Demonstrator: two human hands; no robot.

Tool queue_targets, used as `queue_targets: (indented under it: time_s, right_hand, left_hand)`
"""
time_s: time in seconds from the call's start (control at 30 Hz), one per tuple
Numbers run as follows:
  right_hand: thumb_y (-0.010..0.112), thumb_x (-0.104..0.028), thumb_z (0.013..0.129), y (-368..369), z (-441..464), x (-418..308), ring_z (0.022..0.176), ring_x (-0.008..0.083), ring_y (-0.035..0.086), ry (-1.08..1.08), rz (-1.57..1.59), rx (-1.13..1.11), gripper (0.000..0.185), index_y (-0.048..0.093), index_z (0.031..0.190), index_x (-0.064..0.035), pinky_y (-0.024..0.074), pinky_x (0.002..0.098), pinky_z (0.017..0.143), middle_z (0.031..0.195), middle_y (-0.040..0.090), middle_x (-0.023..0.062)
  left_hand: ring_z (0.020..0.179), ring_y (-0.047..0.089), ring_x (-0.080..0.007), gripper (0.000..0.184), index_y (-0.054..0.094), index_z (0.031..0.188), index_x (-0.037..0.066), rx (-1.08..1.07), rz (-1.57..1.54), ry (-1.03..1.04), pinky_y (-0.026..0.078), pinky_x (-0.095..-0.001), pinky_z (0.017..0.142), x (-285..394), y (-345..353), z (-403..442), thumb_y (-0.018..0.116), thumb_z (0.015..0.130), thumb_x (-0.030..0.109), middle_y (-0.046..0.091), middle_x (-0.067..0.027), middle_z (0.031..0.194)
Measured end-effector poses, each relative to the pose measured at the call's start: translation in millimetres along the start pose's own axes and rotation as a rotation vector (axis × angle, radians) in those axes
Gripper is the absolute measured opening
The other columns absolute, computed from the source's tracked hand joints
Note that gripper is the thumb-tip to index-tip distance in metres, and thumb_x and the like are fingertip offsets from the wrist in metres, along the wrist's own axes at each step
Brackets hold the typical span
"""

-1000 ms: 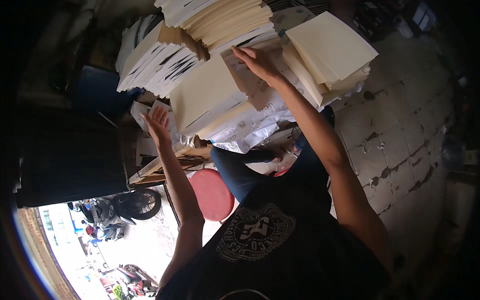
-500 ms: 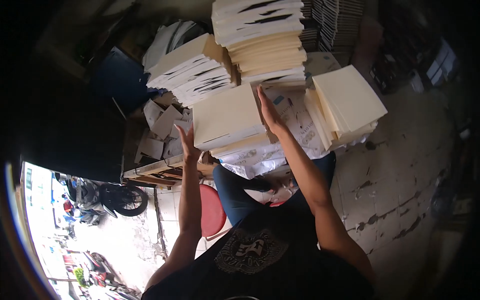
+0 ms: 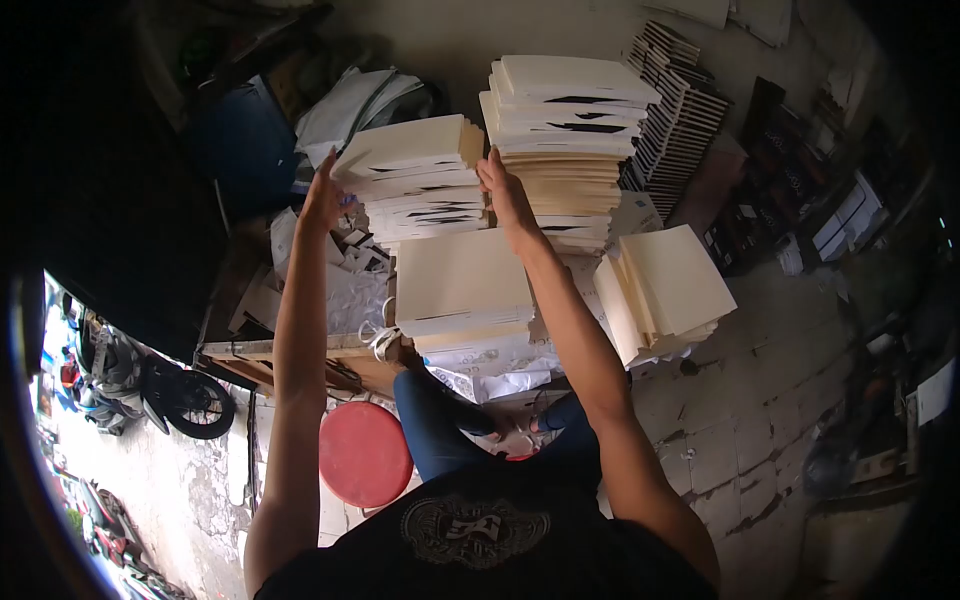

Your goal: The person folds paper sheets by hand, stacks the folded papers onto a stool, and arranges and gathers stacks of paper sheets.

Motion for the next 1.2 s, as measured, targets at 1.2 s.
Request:
queue_targets:
  time_s: [1.2]
  right_hand:
    - [0.07, -0.052, 0.076, 59.3, 13.6, 4.6, 0.089, 0.0214, 0.056, 0.284, 0.175, 0.265, 0.069, 0.044, 0.122, -0.0068, 0.05, 0.038, 0.07, 0.102, 0.056, 0.0115]
  left_hand:
    - [0.097, 0.06, -0.0212, 0.045, 0.058, 0.116, -0.001, 0.01, 0.086, -0.011, 0.047, -0.0315, 0.085, 32.7, 4.3, -53.8, 0.07, 0.085, 0.03, 0.062, -0.0132, 0.106]
Point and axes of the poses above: each hand's wrist, its own z-axis towards the middle knuckle, its own y-axis out of the palm, x = y × z, the point moved 5 cm from there along z, towards the middle knuckle
